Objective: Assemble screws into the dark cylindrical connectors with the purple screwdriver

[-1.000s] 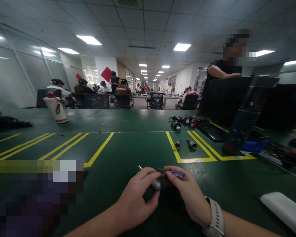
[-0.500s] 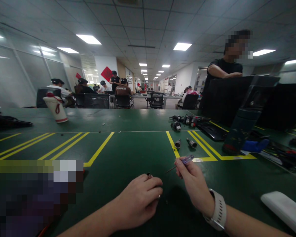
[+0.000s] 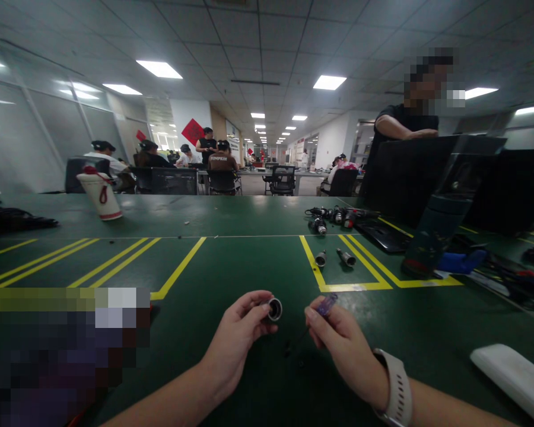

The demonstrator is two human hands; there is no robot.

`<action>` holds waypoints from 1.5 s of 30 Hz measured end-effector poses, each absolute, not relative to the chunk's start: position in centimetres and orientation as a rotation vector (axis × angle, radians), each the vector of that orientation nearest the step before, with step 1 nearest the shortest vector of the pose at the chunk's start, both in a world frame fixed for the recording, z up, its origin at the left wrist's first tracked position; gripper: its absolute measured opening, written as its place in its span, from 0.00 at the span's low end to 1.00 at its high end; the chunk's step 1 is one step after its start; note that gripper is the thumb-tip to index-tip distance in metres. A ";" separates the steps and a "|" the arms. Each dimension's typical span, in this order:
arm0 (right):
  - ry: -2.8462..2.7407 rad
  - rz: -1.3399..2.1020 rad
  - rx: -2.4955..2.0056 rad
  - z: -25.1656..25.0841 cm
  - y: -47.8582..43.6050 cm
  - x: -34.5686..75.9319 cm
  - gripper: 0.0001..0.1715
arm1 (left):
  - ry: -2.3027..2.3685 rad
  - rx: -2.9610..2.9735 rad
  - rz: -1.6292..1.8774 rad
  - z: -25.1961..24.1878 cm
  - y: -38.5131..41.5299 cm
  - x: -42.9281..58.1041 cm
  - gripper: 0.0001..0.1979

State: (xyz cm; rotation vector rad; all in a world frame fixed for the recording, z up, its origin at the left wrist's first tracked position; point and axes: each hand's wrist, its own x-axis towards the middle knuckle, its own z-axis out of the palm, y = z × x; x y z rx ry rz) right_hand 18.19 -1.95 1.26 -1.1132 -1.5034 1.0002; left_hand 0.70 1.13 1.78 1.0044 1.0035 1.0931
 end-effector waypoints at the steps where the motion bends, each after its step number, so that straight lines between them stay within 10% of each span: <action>1: -1.512 0.984 -1.117 1.2 -1.9 18.2 0.19 | 0.992 0.965 1.091 1.8 1.0 0.8 0.08; 24: -1.747 0.726 -1.122 0.7 -2.3 17.6 0.15 | 0.989 1.083 1.022 1.4 -0.3 1.7 0.08; 34: -1.190 1.135 -1.001 0.5 -1.0 17.8 0.18 | 1.055 0.976 1.094 2.2 0.4 1.2 0.12; 45: -1.707 0.711 -0.951 1.6 -2.7 18.3 0.13 | 1.079 1.141 1.013 2.5 -0.1 1.2 0.15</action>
